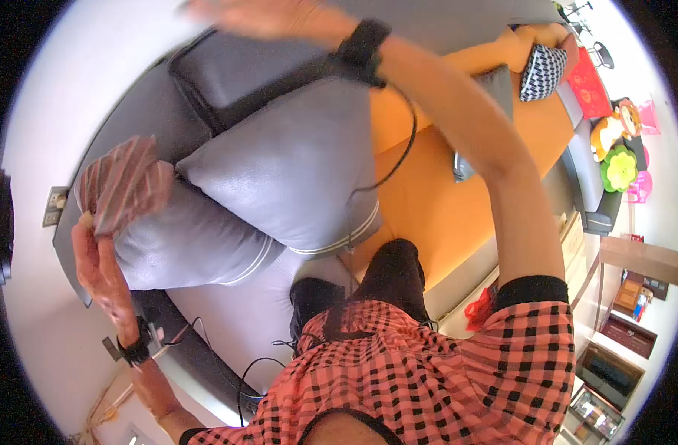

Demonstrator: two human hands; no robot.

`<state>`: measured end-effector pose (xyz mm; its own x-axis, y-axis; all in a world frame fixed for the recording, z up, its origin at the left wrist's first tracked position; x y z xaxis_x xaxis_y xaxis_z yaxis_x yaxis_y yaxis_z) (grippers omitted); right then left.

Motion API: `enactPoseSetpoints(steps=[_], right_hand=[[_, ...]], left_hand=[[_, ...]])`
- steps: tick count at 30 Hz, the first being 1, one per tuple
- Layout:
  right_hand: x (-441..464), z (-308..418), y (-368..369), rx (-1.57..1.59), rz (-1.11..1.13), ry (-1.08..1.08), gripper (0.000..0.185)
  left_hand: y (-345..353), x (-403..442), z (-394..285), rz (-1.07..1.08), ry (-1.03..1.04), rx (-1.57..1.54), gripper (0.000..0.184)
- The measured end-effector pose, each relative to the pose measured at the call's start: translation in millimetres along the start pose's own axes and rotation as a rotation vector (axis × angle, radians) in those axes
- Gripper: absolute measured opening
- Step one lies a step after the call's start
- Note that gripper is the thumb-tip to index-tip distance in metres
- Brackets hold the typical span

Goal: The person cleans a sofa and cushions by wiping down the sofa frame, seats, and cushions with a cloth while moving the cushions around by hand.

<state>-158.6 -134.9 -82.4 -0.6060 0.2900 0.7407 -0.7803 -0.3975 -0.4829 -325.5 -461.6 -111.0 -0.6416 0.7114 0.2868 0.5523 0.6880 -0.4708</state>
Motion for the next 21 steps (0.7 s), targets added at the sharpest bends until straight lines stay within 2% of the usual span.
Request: enactPoseSetpoints(steps=[1,2,3,4,5,7,9,11,13,15,17,19,21], right_hand=[[-11,17,32,0.028,0.065,-0.097,0.046],[-19,50,49,0.111,0.322,0.218,0.07],[-24,73,69,0.137,0.129,-0.122,0.077],[-38,88,86,0.279,0.29,-0.076,0.068],[-53,97,97,0.422,0.453,-0.03,0.059],[-86,72,123,0.263,0.539,0.048,0.054],[-131,25,152,-0.113,0.434,-0.036,0.043],[-124,21,157,-0.13,0.459,0.012,0.038],[-117,22,160,-0.148,0.517,0.065,0.032],[-117,22,153,-0.192,0.482,0.06,0.03],[-119,20,130,-0.307,0.403,0.04,0.028],[-133,22,76,-0.474,0.269,0.01,0.026],[-156,0,32,-0.69,0.371,0.057,0.029]], left_hand=[[11,-4,-17,0.017,-0.033,0.033,0.026],[31,2,-24,0.077,0.083,0.015,0.027],[49,0,-30,0.134,0.2,-0.003,0.028],[66,-5,-33,0.19,0.318,-0.021,0.028],[80,-13,-28,0.22,0.237,0.017,0.029],[90,-25,-9,0.276,0.137,0.166,0.034],[71,-48,20,0.161,0.067,0.181,0.036],[63,-69,44,0.068,-0.001,0.162,0.038],[79,-73,34,0.088,0.065,0.145,0.037],[98,-59,17,0.099,0.145,0.129,0.034],[118,-35,0,0.125,0.262,0.152,0.035],[142,-20,2,0.158,0.324,0.215,0.036],[165,-6,22,0.202,0.349,0.307,0.038]])
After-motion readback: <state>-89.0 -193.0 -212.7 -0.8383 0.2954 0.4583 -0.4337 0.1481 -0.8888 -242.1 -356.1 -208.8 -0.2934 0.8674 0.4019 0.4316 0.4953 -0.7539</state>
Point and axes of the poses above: each hand's wrist, its own x-axis towards the middle knuckle, its own y-axis out of the palm, z = x × y, the point moved 5 cm from there along x, towards the middle knuckle, and after that the axes turned 11 degrees about -x, right-handed, at the moved point
